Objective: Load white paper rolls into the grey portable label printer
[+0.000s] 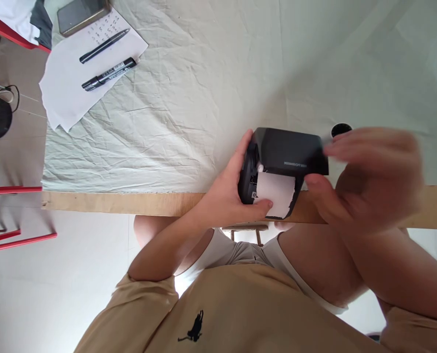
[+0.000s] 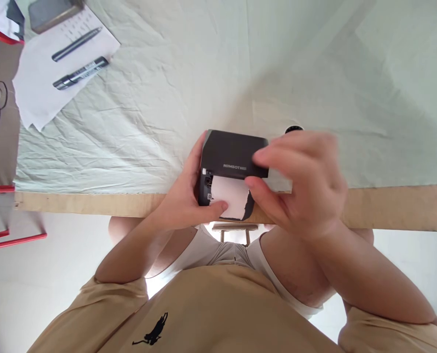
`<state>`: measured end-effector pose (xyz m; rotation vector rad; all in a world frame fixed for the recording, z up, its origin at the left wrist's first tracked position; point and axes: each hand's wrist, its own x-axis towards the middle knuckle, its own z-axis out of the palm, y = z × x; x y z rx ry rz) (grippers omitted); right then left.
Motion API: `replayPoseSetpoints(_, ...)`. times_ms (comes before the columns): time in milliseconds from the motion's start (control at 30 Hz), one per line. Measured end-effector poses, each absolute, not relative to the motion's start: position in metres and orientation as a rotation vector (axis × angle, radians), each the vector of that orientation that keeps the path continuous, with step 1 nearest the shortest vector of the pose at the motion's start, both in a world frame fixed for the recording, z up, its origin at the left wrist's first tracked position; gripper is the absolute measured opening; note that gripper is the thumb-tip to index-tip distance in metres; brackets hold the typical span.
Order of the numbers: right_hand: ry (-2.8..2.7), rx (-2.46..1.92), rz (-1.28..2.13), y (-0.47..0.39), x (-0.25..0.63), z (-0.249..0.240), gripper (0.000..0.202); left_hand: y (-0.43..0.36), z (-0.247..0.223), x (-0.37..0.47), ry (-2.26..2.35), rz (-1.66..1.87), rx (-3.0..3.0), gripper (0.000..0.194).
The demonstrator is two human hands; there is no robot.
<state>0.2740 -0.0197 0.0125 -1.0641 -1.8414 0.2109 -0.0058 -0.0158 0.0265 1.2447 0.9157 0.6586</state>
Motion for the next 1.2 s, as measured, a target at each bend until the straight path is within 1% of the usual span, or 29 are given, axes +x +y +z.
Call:
replayPoseSetpoints(33, -1.877, -1.020, 0.117, -0.021, 0.272, 0.016, 0.029, -0.016, 0.026, -0.006, 0.915, 0.654, 1.231, 0.154)
replayPoseSetpoints(67, -1.907, -0.976, 0.013, -0.021, 0.269, 0.019, 0.025, -0.017, 0.026, -0.005, 0.920, 0.655, 1.220, 0.153)
replayPoseSetpoints(133, -1.965, -0.939, -0.107, -0.022, 0.262, 0.027, 0.027, -0.019, 0.022, -0.005, 0.926, 0.683, 1.210, 0.152)
replayPoseSetpoints(167, -1.985, -0.941, -0.114, -0.022, 0.259, 0.030, 0.029, -0.020, 0.020, -0.004, 0.916, 0.706, 1.209, 0.153)
replayPoseSetpoints(267, -1.970, -0.879, -0.088, -0.019, 0.255, 0.035, 0.029, -0.022, 0.012, -0.002, 0.789, 0.781, 1.196, 0.165)
replayPoseSetpoints(333, -1.958, -0.849, -0.084, -0.018, 0.254, 0.035, 0.030, -0.022, 0.010, -0.002, 0.741, 0.791, 1.191, 0.164)
replayPoseSetpoints(500, -2.003, -0.847, 0.025, -0.017, 0.255, 0.033, 0.034, -0.021, 0.013, -0.005, 0.793, 0.746, 1.175, 0.162)
replayPoseSetpoints(533, -1.993, -0.843, 0.023, -0.018, 0.254, 0.033, 0.034, -0.021, 0.013, -0.006, 0.832, 0.760, 1.170, 0.158)
replayPoseSetpoints(667, -1.963, -0.874, 0.032, -0.018, 0.252, 0.034, 0.038, -0.016, 0.011, -0.008, 0.849, 0.735, 1.121, 0.163)
replayPoseSetpoints(733, -1.948, -0.876, 0.028, -0.019, 0.251, 0.035, 0.036, -0.013, 0.012, -0.008, 0.854, 0.763, 1.069, 0.153)
replayPoseSetpoints(833, -1.933, -0.876, 0.000, -0.024, 0.250, 0.035, 0.024, -0.011, 0.016, -0.005, 0.868, 0.816, 1.012, 0.118)
replayPoseSetpoints(867, -1.931, -0.900, 0.009, -0.026, 0.250, 0.034, 0.025, -0.012, 0.018, -0.004, 0.870, 0.824, 1.004, 0.109)
replayPoseSetpoints(900, -1.924, -0.934, 0.027, -0.028, 0.250, 0.033, 0.031, -0.012, 0.020, -0.003, 0.868, 0.829, 0.999, 0.103)
replayPoseSetpoints(933, -1.913, -0.952, 0.051, -0.030, 0.250, 0.031, 0.042, -0.012, 0.021, -0.002, 0.863, 0.835, 0.994, 0.098)
replayPoseSetpoints(1000, -1.895, -0.973, 0.124, -0.033, 0.250, 0.026, 0.065, -0.013, 0.023, -0.001, 0.843, 0.852, 0.988, 0.093)
replayPoseSetpoints(1033, -1.900, -0.981, 0.176, -0.034, 0.251, 0.023, 0.071, -0.013, 0.024, -0.001, 0.836, 0.854, 0.983, 0.091)
replayPoseSetpoints(1100, -1.935, -1.012, 0.325, -0.035, 0.253, 0.020, 0.077, -0.013, 0.025, -0.002, 0.833, 0.843, 0.971, 0.089)
replayPoseSetpoints(1200, -1.977, -1.037, 0.560, -0.033, 0.258, 0.021, 0.080, -0.013, 0.026, -0.002, 0.844, 0.813, 0.956, 0.092)
